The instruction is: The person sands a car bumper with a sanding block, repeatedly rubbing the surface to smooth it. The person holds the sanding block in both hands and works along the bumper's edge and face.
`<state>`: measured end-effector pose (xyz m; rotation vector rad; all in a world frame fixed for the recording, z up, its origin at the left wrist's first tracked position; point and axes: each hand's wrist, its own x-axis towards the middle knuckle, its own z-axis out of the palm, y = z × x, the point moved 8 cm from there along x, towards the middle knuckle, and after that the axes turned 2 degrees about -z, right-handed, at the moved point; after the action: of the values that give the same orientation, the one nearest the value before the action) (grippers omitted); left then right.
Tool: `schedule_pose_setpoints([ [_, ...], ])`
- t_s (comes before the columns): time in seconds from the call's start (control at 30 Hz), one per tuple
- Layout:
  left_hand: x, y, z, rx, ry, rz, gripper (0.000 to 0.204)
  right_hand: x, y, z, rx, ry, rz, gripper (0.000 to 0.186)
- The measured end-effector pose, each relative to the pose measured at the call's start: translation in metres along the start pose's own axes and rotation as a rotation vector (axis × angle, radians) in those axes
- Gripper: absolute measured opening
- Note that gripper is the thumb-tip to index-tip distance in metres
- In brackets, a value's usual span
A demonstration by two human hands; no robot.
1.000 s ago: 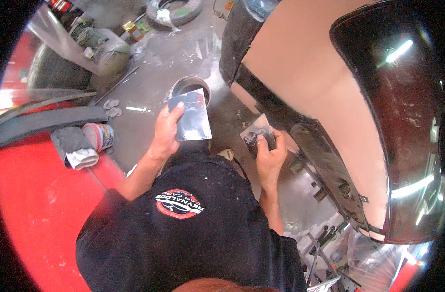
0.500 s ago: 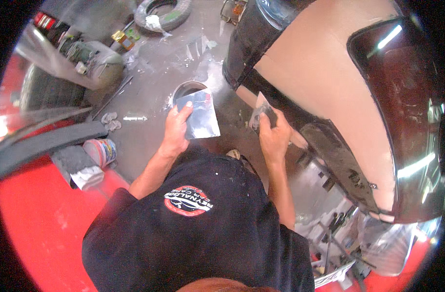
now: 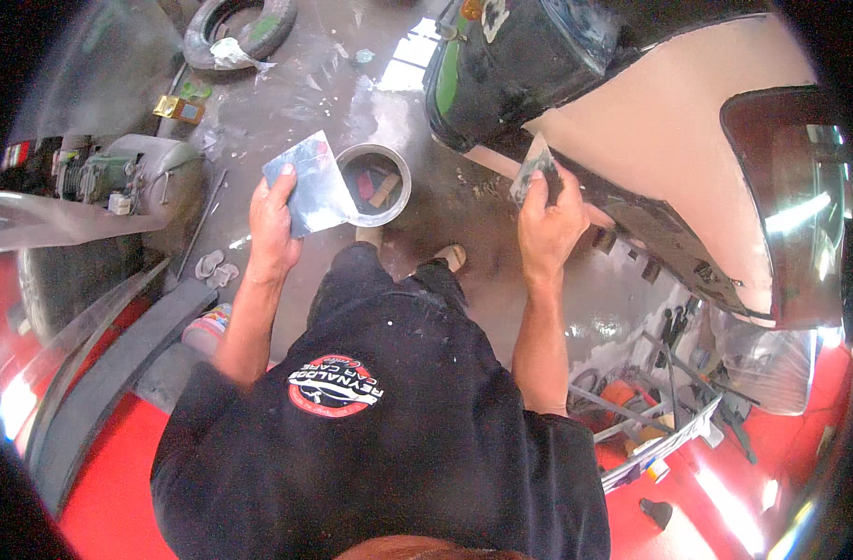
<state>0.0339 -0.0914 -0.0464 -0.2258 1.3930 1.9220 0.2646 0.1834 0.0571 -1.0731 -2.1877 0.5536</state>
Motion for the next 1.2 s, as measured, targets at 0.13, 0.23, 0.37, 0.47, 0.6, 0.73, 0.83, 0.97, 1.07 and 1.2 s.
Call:
schedule_pose_setpoints([
  [0.13, 0.006, -0.009, -0.001, 0.034, -0.003, -0.026, 0.027, 0.016, -0.015, -0.002, -0.068, 0.002, -0.069, 0.025],
  [0.23, 0.001, -0.026, 0.005, 0.037, -0.032, -0.073, 0.026, 0.024, -0.016, -0.001, -0.086, -0.014, -0.08, 0.025],
  [0.37, -0.009, -0.04, 0.013, 0.021, -0.045, -0.117, 0.026, 0.029, -0.01, 0.004, -0.078, -0.034, -0.057, 0.024],
  [0.47, -0.014, -0.044, 0.016, 0.015, -0.041, -0.126, 0.026, 0.03, -0.007, 0.01, -0.115, -0.03, -0.101, 0.023],
  [0.6, -0.02, -0.04, 0.023, -0.008, -0.047, -0.126, 0.027, 0.02, 0.009, 0.029, -0.102, 0.032, -0.169, 0.021],
  [0.73, -0.017, -0.039, 0.024, 0.002, -0.052, -0.105, 0.026, 0.002, 0.042, 0.058, -0.112, -0.173, -0.067, 0.018],
  [0.83, -0.017, -0.04, 0.023, 0.009, -0.06, -0.093, 0.026, -0.024, 0.047, 0.051, -0.013, -0.201, -0.009, 0.017],
  [0.97, -0.018, -0.036, 0.038, 0.004, -0.155, -0.09, 0.027, -0.071, 0.068, 0.041, -0.017, -0.247, 0.097, 0.021],
  [1.07, -0.012, -0.035, 0.049, 0.086, -0.255, -0.08, 0.027, -0.121, 0.088, 0.029, -0.04, -0.143, 0.142, 0.032],
  [1.2, -0.015, -0.024, 0.064, 0.329, -0.332, 0.004, 0.029, -0.182, 0.107, 0.014, -0.023, -0.16, 0.462, 0.036],
])
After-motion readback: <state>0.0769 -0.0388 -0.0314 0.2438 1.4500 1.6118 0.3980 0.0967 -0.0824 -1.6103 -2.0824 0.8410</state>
